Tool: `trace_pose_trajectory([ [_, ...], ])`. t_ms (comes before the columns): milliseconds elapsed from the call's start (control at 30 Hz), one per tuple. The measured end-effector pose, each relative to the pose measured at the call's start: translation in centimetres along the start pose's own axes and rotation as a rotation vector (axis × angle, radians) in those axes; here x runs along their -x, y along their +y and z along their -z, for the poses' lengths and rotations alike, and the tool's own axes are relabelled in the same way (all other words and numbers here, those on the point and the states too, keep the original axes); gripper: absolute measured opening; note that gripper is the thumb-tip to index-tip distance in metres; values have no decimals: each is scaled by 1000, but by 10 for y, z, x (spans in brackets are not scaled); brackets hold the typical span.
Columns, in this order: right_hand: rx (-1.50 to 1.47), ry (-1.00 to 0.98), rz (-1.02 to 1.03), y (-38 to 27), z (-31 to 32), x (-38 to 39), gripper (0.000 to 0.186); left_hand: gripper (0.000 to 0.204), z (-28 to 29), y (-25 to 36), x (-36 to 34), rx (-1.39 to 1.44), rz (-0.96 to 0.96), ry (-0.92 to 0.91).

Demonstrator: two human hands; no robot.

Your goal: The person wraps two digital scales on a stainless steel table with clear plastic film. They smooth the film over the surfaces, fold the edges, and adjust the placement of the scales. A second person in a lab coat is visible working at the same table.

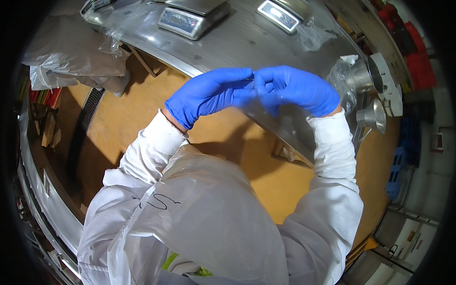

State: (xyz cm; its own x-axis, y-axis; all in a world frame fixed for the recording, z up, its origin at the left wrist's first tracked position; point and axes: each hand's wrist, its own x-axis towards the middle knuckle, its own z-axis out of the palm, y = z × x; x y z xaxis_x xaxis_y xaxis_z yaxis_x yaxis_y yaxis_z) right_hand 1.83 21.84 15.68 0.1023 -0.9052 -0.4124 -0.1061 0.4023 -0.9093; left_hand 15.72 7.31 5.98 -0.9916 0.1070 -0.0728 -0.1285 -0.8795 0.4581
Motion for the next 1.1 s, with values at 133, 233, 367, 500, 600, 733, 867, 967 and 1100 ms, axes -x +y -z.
trace_pose_trajectory([
  [133,-7,-21,7,-33,-5,-55,9,24,12,60,30,-69,-69,113],
  [233,-18,-25,19,-49,-2,-89,7,22,25,92,42,-64,-133,197],
  [367,-31,11,-39,-69,7,-123,16,23,57,132,41,-98,-120,120],
  [500,23,21,-83,-81,34,-151,18,26,67,169,30,-292,226,61],
  [600,108,18,-65,-91,58,-177,17,27,83,190,2,-200,148,-64],
  [733,399,23,31,-98,98,-206,16,21,105,219,-29,-75,50,-5],
  [867,92,66,41,-95,134,-235,11,13,106,237,-60,-181,-321,257],
  [967,-177,252,47,-87,149,-256,9,9,111,253,-75,-600,-638,547],
  [1100,-23,365,53,-82,166,-297,11,7,141,288,-99,-1334,-1167,609],
])
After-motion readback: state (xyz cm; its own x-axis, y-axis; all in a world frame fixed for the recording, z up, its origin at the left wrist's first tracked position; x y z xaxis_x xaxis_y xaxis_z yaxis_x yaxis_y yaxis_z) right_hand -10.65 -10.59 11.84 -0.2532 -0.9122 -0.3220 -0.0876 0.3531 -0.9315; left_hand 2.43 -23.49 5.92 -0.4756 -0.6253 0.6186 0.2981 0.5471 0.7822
